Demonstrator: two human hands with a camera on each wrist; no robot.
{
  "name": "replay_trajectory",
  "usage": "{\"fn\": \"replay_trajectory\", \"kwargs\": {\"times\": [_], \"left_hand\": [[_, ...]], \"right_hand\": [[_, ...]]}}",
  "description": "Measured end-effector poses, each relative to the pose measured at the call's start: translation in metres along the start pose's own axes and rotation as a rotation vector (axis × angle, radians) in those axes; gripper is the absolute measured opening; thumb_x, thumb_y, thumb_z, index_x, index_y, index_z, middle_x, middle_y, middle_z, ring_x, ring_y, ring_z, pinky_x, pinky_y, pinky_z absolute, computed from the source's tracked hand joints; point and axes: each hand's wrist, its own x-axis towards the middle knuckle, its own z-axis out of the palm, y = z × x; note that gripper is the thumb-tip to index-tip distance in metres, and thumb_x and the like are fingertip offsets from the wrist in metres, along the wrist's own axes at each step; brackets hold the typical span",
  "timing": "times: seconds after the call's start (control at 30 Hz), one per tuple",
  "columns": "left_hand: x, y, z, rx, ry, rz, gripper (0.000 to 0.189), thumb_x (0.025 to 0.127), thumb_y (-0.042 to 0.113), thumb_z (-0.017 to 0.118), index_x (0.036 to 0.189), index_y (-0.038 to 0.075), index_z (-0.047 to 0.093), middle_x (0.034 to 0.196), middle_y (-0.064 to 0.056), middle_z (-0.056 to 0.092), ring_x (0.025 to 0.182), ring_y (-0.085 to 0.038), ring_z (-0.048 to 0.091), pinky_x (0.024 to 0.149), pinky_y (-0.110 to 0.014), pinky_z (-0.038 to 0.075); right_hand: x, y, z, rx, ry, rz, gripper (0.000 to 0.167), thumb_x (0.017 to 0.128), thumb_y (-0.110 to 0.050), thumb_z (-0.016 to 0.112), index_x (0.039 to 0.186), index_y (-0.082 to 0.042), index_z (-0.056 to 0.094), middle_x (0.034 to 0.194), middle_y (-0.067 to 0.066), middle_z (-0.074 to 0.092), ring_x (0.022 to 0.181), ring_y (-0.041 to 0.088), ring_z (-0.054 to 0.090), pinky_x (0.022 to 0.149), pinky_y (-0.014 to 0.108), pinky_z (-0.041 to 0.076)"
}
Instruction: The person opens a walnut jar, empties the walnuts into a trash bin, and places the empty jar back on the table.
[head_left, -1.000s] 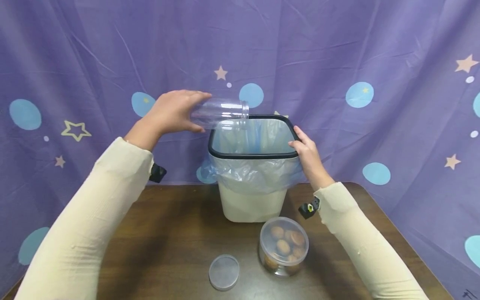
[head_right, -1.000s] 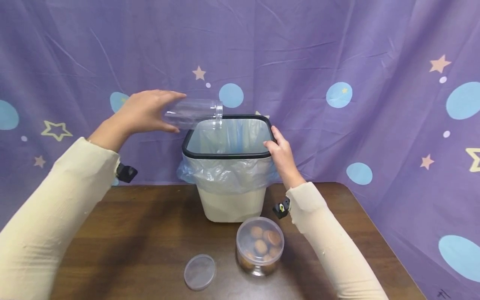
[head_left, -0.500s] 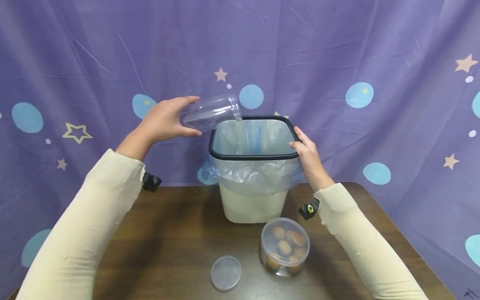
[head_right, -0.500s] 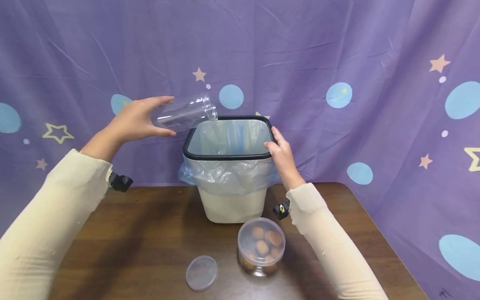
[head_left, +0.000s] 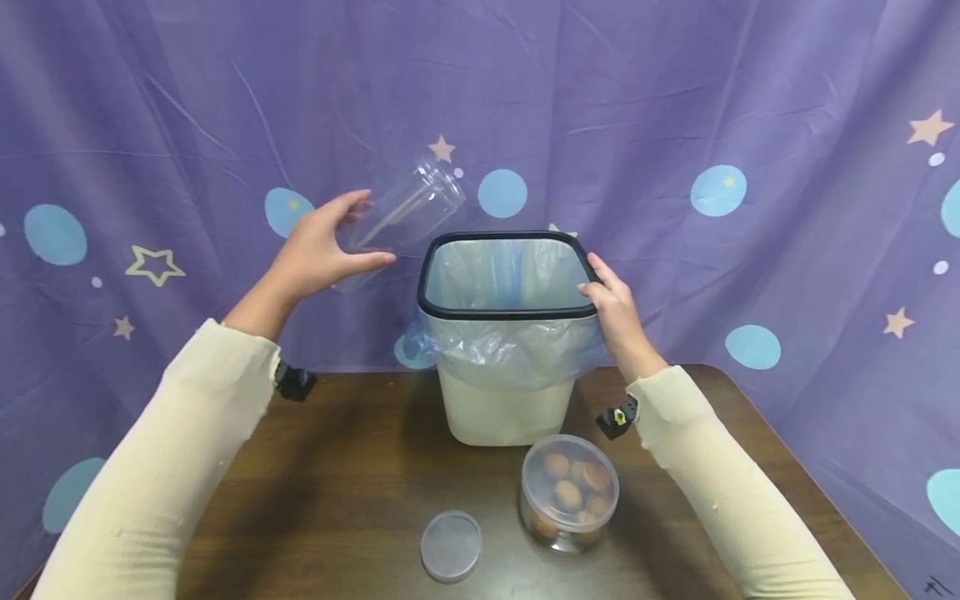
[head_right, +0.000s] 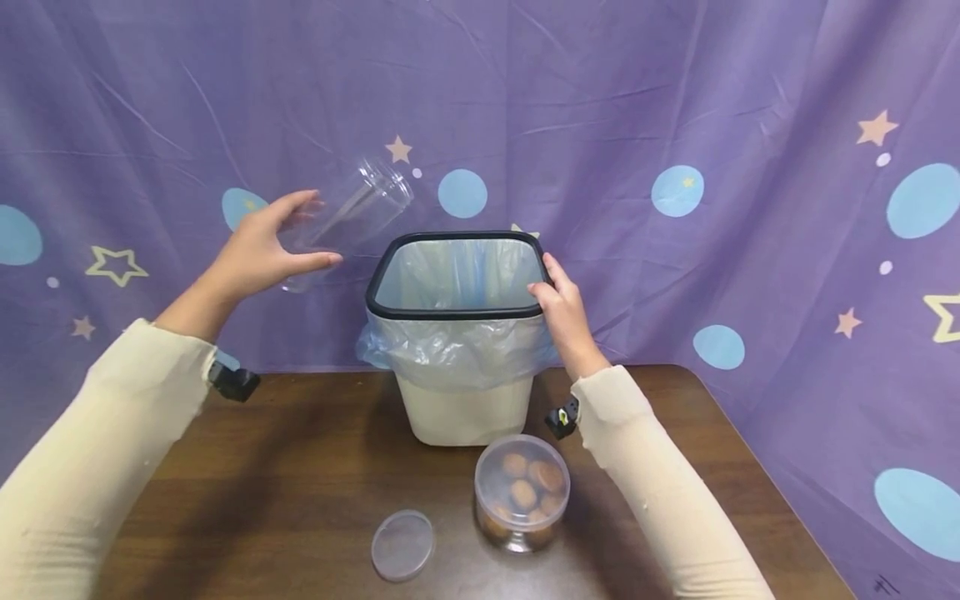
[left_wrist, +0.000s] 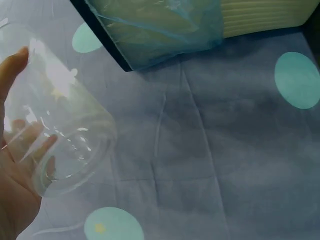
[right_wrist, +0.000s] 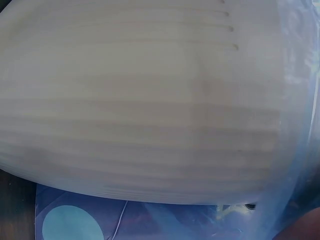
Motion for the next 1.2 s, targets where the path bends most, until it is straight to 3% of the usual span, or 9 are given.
{"fn": "replay_trajectory", "kwargs": {"times": [0.17,0.47,0.73,1.0,1.2], "left_hand": [[-0.010,-0.009,0.007,-0.113,0.058,-0.046,0.087,0.076,0.030,0.079,0.146,0.008,0.032,0.139,-0.014,0.048,0.130,-0.031,0.042,0.107,-0.048,0.033],[-0.031,-0.020,0.025,-0.209,0.111,-0.094,0.080,0.078,0.025,0.077,0.145,0.010,0.035,0.137,-0.009,0.051,0.124,-0.027,0.047,0.100,-0.044,0.037],[-0.054,-0.023,0.036,-0.341,0.115,-0.143,0.074,0.083,0.018,0.072,0.146,0.012,0.032,0.140,-0.013,0.048,0.124,-0.025,0.049,0.094,-0.021,0.045],[-0.085,-0.033,0.055,-0.443,0.121,-0.112,0.074,0.081,0.005,0.072,0.144,0.006,0.033,0.135,-0.016,0.051,0.114,-0.001,0.051,0.094,-0.010,0.040],[-0.105,-0.044,0.067,-0.583,0.089,-0.131,0.074,0.081,-0.003,0.069,0.144,0.003,0.031,0.126,0.005,0.053,0.110,0.002,0.053,0.091,-0.011,0.043]], "right_hand": [[0.000,0.001,-0.001,-0.013,-0.002,0.001,0.064,0.084,-0.007,0.045,0.146,-0.002,0.031,0.152,0.012,0.029,0.138,0.016,0.026,0.113,0.027,0.021],[0.000,0.005,-0.002,-0.015,-0.006,-0.005,0.063,0.084,-0.007,0.045,0.145,-0.001,0.031,0.152,0.010,0.029,0.139,0.015,0.024,0.114,0.026,0.020],[-0.001,0.003,-0.002,-0.010,-0.002,-0.014,0.062,0.084,-0.007,0.045,0.145,-0.001,0.032,0.151,0.010,0.031,0.138,0.014,0.026,0.113,0.026,0.020],[0.001,0.001,-0.002,-0.001,0.004,-0.010,0.061,0.085,-0.007,0.045,0.145,0.000,0.032,0.151,0.011,0.030,0.138,0.014,0.025,0.113,0.026,0.020],[0.001,0.002,-0.001,0.009,0.003,-0.005,0.062,0.085,-0.006,0.045,0.145,0.000,0.032,0.152,0.011,0.030,0.138,0.014,0.025,0.113,0.026,0.020]]}}
